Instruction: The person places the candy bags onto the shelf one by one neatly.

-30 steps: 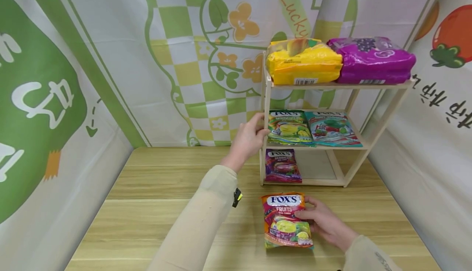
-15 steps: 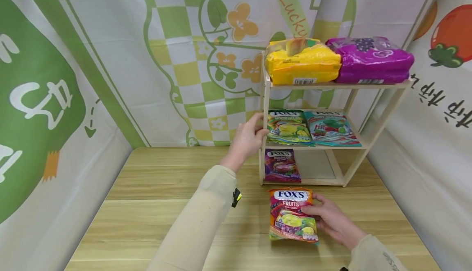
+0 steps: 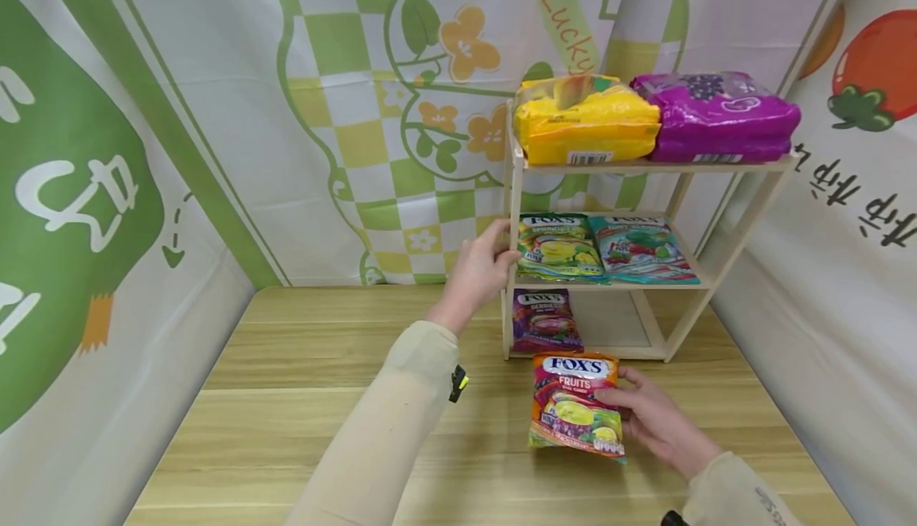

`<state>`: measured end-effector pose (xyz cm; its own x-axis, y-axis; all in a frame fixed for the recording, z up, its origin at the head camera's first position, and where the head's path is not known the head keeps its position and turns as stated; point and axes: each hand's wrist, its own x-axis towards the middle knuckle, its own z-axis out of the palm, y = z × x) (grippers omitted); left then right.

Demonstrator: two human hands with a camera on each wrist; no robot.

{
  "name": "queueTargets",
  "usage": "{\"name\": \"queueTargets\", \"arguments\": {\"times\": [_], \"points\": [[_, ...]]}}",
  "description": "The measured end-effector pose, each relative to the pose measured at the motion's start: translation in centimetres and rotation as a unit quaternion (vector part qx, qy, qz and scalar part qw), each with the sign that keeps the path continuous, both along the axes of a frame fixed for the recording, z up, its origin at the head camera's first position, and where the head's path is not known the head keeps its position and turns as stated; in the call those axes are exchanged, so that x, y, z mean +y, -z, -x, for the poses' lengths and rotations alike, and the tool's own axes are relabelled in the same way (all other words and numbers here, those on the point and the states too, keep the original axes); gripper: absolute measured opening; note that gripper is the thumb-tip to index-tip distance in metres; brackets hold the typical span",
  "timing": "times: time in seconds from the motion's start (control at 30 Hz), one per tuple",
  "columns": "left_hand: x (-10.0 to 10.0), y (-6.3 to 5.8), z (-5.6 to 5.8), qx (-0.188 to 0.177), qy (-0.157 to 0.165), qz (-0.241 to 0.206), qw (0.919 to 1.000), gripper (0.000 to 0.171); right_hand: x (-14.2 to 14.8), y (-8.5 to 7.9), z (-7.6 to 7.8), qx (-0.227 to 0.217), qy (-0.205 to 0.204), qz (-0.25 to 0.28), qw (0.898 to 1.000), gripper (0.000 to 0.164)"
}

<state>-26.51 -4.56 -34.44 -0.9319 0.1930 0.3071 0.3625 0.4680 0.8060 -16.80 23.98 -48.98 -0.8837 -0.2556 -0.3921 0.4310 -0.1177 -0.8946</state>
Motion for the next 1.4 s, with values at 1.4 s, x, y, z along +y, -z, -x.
{"name": "queueTargets", "arguments": {"times": [1.4], "points": [[0.0,0.1,0.1,0.006,0.003,-0.004,1.0,0.044,3.8,-1.2,3.2,-0.006,0.095,0.088,0.992,0.034]]}}
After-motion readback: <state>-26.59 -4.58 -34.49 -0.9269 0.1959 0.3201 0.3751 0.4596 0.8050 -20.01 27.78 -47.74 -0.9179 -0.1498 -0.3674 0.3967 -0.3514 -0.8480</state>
